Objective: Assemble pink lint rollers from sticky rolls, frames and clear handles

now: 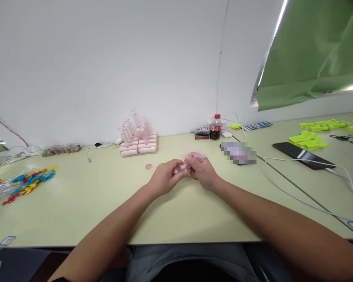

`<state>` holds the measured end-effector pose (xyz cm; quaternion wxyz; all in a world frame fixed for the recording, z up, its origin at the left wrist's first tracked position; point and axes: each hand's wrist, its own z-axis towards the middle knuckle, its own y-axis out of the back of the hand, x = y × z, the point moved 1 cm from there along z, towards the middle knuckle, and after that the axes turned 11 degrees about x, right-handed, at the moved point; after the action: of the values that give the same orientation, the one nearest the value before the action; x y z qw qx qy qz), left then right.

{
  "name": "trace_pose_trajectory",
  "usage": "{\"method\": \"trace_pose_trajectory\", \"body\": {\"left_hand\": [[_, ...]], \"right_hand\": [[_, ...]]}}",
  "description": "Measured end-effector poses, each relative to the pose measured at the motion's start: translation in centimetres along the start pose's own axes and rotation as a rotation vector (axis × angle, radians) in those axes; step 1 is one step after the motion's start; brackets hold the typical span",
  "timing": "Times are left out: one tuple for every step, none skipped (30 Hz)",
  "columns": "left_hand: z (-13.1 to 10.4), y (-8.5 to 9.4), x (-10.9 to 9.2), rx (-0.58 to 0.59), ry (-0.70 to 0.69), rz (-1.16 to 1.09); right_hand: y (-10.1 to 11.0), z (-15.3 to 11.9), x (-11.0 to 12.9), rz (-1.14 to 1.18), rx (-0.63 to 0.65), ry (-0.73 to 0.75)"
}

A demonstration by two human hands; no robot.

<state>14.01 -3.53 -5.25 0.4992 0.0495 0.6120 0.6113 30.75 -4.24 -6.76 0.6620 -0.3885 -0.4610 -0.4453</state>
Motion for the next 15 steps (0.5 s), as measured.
{"method": "trace_pose_trajectory", "body": {"left_hand": [[0.1, -0.2, 0.1, -0.040, 0.013, -0.014], [0.1, -0.2, 0.3, -0.070, 0.026, -0.026], [0.1, -0.3, 0.6, -0.082, 0.033, -0.035], [-0.1, -0.3, 1.0, -0.073, 0.036, -0.039], [-0.3, -0.3, 1.3, -0.050, 0.036, -0.038], [-0.5, -0.3, 1.6, -0.018, 0.032, -0.037], [-0.7, -0.3, 1.9, 0.013, 0.027, -0.040], [-0.9, -0.2, 2.0, 0.039, 0.021, -0.050], [-1.1, -0.1, 2.1, 0.061, 0.016, -0.067], [-1.3, 0.0, 2.0, 0.082, 0.010, -0.091], [-1.4, 0.1, 2.0, 0.098, 0.007, -0.119], [-1.5, 0.2, 1.9, 0.109, 0.006, -0.150], [-1.6, 0.2, 1.8, 0.118, 0.006, -0.187], [-1.6, 0.2, 1.7, 0.126, 0.005, -0.237], [-1.6, 0.2, 1.7, 0.137, 0.006, -0.301]], "right_hand": [[-0.1, -0.1, 0.2, 0.064, -0.018, 0.001], [-0.2, -0.1, 0.3, 0.108, -0.029, 0.002], [-0.2, -0.2, 0.4, 0.137, -0.037, 0.004], [-0.2, -0.2, 0.5, 0.153, -0.038, 0.003], [-0.2, -0.2, 0.5, 0.161, -0.034, -0.004], [-0.2, -0.2, 0.5, 0.163, -0.026, -0.015], [-0.1, -0.2, 0.5, 0.163, -0.021, -0.026], [-0.1, -0.2, 0.4, 0.164, -0.020, -0.038], [-0.1, -0.2, 0.4, 0.165, -0.021, -0.049], [-0.1, -0.2, 0.3, 0.166, -0.020, -0.058], [-0.1, -0.3, 0.3, 0.169, -0.017, -0.064], [-0.1, -0.3, 0.3, 0.175, -0.012, -0.068], [-0.2, -0.3, 0.3, 0.183, -0.008, -0.067], [-0.3, -0.4, 0.4, 0.192, -0.004, -0.064], [-0.4, -0.5, 0.4, 0.200, 0.002, -0.060]]}}
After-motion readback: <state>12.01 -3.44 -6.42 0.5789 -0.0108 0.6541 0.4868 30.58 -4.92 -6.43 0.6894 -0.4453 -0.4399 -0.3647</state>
